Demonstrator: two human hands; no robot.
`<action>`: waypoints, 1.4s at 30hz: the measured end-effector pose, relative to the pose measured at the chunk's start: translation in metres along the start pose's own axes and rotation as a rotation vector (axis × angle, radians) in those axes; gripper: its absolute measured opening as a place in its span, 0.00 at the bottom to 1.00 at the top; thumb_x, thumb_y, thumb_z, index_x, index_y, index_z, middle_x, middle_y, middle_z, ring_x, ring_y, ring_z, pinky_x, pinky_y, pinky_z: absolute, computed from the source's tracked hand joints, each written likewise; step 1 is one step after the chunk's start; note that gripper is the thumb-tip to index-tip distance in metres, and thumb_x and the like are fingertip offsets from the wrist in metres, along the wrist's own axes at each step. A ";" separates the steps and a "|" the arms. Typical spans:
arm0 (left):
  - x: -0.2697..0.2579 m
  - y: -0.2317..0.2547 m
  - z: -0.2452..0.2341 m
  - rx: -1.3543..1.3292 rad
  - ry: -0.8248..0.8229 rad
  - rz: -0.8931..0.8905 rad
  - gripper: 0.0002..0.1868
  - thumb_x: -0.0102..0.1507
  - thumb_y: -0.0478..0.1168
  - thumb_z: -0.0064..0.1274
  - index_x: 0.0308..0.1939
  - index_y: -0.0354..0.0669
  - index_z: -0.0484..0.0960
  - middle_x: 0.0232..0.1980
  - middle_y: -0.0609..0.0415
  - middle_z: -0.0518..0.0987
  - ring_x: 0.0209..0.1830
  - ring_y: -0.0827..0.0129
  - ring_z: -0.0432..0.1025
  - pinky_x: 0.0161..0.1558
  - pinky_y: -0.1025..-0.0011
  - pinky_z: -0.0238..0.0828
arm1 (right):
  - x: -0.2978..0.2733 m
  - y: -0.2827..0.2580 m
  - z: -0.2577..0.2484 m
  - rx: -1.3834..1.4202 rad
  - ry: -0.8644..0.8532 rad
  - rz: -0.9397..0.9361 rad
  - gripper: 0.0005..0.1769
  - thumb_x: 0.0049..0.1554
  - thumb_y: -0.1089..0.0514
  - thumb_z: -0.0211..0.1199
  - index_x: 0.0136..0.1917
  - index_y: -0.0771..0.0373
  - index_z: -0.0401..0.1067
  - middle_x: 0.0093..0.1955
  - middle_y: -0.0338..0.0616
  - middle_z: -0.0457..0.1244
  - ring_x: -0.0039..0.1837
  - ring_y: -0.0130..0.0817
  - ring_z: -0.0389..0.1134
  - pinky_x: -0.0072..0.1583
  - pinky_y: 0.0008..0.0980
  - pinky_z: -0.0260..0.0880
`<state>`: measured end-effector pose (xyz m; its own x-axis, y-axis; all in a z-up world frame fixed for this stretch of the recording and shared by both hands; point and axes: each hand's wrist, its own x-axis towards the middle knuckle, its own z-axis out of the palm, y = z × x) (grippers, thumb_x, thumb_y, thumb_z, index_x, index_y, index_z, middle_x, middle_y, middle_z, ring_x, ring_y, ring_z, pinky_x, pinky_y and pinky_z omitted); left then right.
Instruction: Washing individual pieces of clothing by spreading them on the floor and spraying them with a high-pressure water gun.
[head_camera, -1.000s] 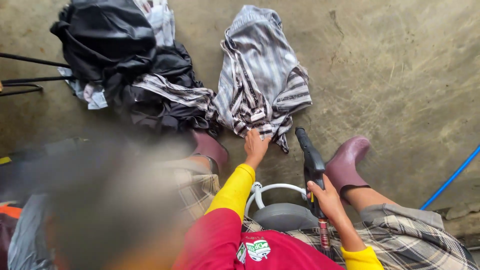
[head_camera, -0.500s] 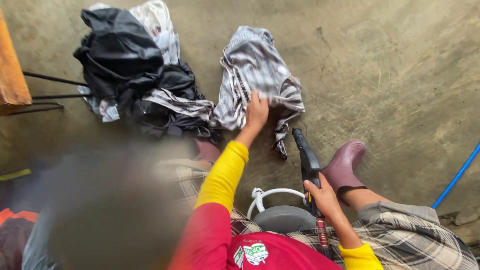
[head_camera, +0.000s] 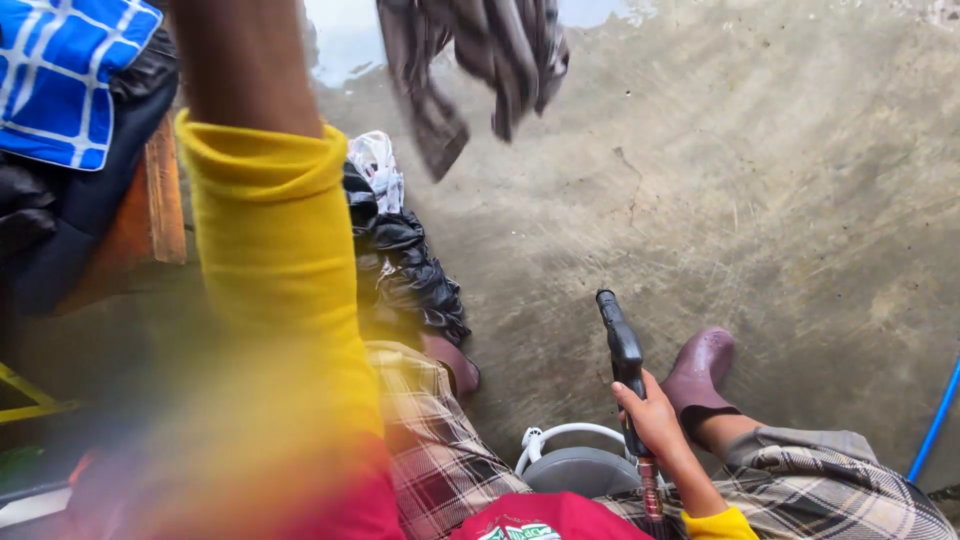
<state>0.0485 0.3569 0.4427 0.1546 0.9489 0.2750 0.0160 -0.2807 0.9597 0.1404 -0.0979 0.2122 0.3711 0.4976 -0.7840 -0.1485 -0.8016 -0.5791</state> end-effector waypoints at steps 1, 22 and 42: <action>0.000 0.012 -0.005 -0.056 0.011 0.024 0.21 0.67 0.47 0.54 0.59 0.46 0.68 0.55 0.47 0.80 0.55 0.53 0.75 0.55 0.60 0.68 | 0.003 0.005 0.000 0.009 -0.001 -0.022 0.28 0.57 0.46 0.62 0.68 0.55 0.69 0.43 0.43 0.67 0.37 0.34 0.70 0.46 0.35 0.70; -0.407 -0.476 0.045 -0.630 0.255 -1.403 0.15 0.62 0.24 0.53 0.51 0.39 0.83 0.38 0.52 0.81 0.31 0.71 0.67 0.40 0.69 0.67 | -0.037 0.006 -0.052 0.125 0.099 -0.185 0.17 0.67 0.51 0.52 0.53 0.70 0.69 0.34 0.57 0.67 0.35 0.40 0.68 0.39 0.37 0.70; -0.443 -0.465 0.057 -0.012 -0.036 -1.219 0.11 0.60 0.28 0.48 0.44 0.42 0.81 0.39 0.56 0.79 0.38 0.69 0.66 0.43 0.69 0.64 | -0.074 -0.051 -0.011 -0.407 0.009 0.102 0.21 0.63 0.46 0.50 0.42 0.63 0.74 0.29 0.48 0.70 0.35 0.36 0.70 0.46 0.35 0.70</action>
